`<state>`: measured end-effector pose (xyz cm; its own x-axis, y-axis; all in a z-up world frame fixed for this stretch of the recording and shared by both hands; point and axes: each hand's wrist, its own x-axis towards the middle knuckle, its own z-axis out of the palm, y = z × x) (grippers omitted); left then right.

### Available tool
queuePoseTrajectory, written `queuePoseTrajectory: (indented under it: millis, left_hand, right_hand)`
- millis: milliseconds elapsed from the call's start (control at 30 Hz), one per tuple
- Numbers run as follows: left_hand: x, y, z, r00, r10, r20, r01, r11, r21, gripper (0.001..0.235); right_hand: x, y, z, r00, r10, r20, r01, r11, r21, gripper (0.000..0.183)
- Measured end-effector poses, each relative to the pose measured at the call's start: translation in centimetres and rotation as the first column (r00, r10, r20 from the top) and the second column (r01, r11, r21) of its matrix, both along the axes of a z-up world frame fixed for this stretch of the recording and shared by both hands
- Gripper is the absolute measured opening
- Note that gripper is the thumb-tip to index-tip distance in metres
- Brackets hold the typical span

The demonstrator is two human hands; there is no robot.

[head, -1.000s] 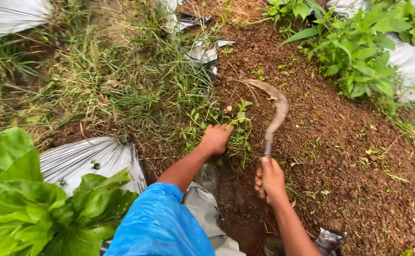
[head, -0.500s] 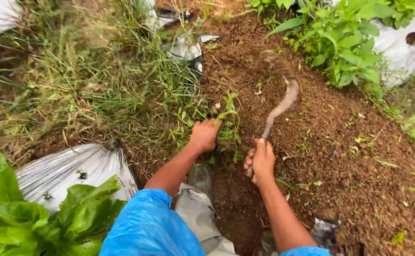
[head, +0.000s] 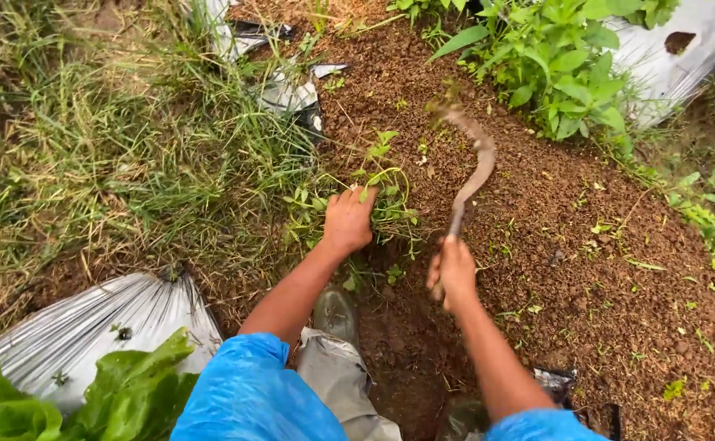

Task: The person is removing weeds from a soil bed using a sickle and their hands.

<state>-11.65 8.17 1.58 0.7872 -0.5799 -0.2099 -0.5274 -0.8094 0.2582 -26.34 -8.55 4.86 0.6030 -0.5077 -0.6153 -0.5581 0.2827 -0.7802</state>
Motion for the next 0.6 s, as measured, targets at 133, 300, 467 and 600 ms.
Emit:
queuePoseTrajectory:
  millis: [133, 300, 467, 600]
  left_hand:
    - [1.2, -1.6, -4.0, 0.994, -0.057, 0.092, 0.064, 0.995, -0.077, 0.072]
    - [1.2, -3.4, -2.7, 0.997, -0.058, 0.048, 0.062, 0.995, -0.077, 0.08]
    - [3.5, -4.0, 0.9, 1.0, 0.013, 0.022, -0.013, 1.0, 0.0, 0.082]
    - [4.9, -4.3, 2.5, 0.997, 0.055, 0.052, -0.053, 0.998, -0.03, 0.081]
  right_hand:
    - [-2.9, 1.3, -3.2, 0.993, -0.106, 0.046, 0.104, 0.994, 0.032, 0.03]
    - [1.8, -0.8, -0.1, 0.972, -0.211, 0.102, 0.199, 0.973, 0.118, 0.031]
    - [2.9, -2.7, -1.6, 0.994, -0.055, 0.093, 0.048, 0.996, 0.078, 0.031]
    - [1.5, -3.6, -2.3, 0.984, 0.176, 0.02, -0.177, 0.983, 0.051, 0.034]
